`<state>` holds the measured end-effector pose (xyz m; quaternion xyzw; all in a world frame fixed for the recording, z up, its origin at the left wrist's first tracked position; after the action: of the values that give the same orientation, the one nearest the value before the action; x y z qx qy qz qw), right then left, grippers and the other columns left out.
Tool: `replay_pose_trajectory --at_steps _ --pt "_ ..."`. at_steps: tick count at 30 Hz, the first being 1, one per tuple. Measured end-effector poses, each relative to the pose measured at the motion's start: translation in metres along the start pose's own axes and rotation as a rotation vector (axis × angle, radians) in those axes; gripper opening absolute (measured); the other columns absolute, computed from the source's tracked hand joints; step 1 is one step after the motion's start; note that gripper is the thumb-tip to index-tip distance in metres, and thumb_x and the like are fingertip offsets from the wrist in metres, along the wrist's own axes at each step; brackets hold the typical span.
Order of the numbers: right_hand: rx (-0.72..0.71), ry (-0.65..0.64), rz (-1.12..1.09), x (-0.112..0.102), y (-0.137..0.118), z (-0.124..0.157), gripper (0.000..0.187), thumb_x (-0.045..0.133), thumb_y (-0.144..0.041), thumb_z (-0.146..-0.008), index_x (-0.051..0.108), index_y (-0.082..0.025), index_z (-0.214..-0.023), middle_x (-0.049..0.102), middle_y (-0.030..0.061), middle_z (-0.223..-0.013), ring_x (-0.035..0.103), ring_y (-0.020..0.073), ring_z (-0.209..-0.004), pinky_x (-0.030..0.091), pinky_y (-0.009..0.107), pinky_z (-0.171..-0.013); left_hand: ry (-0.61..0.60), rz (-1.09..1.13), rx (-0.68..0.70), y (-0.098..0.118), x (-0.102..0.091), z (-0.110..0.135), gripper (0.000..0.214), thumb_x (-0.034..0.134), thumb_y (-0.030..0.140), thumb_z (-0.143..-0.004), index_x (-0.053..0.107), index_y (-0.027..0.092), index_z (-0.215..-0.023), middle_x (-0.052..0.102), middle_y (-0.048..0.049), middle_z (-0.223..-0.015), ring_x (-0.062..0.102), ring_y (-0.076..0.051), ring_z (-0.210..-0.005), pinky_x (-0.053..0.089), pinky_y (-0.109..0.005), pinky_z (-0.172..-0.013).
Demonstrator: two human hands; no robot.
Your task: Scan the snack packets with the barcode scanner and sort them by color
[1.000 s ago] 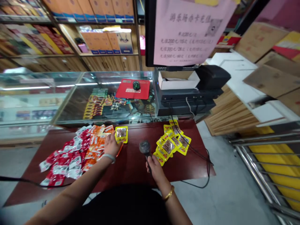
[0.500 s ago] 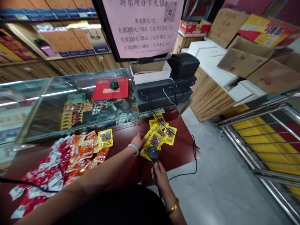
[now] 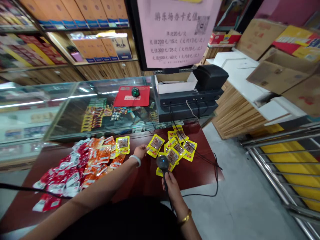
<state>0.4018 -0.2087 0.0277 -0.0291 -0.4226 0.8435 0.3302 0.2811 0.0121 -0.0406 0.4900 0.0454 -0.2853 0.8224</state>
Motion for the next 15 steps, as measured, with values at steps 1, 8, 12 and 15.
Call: replay_pose_trajectory --at_steps 1,8,12,15 --pt "0.003 -0.021 0.012 0.005 0.000 -0.002 0.055 0.069 -0.071 -0.063 0.057 -0.019 -0.078 0.053 -0.0049 -0.054 0.043 0.0074 -0.040 0.031 0.020 -0.040 0.016 0.049 -0.022 -0.006 -0.010 0.003 0.016 0.064 0.032 -0.076 0.060 0.018 -0.069 0.047 0.0066 -0.044 0.039 -0.008 -0.040 0.029 -0.021 -0.047" --pt "-0.031 -0.194 0.104 0.061 -0.005 -0.018 0.051 0.066 -0.069 -0.067 0.052 -0.020 -0.075 0.052 -0.0056 -0.055 0.042 0.0080 -0.042 0.031 0.020 -0.042 0.086 0.285 -0.063 -0.049 -0.077 0.023 0.033 0.071 0.046 -0.065 0.054 0.018 -0.064 0.047 0.0067 -0.045 0.036 -0.006 -0.038 0.026 -0.021 -0.044" --pt "-0.047 -0.272 0.132 0.099 -0.014 -0.026 0.050 0.063 -0.069 -0.072 0.048 -0.021 -0.073 0.052 -0.0060 -0.055 0.041 0.0071 -0.042 0.030 0.019 -0.041 0.156 0.355 -0.022 -0.068 -0.106 0.036 0.039 0.072 0.051 -0.061 0.054 0.018 -0.066 0.044 0.0083 -0.043 0.034 -0.006 -0.039 0.026 -0.020 -0.044" --pt "-0.067 -0.311 0.129 0.124 -0.022 -0.030 0.051 0.061 -0.070 -0.072 0.047 -0.021 -0.071 0.053 -0.0053 -0.057 0.043 0.0073 -0.042 0.028 0.020 -0.040 0.184 0.377 -0.006 -0.077 -0.119 0.044 0.041 0.071 0.054 -0.062 0.055 0.017 -0.069 0.043 0.0082 -0.043 0.035 -0.006 -0.039 0.026 -0.020 -0.043"
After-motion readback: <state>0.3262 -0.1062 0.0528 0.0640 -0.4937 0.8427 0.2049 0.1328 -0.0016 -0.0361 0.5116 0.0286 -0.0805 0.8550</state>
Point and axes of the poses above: each hand's wrist, its own z-axis away from the middle knuckle, its own x-axis out of the palm, y = z × x, the point moved 2 cm from there along -z, towards the middle knuckle
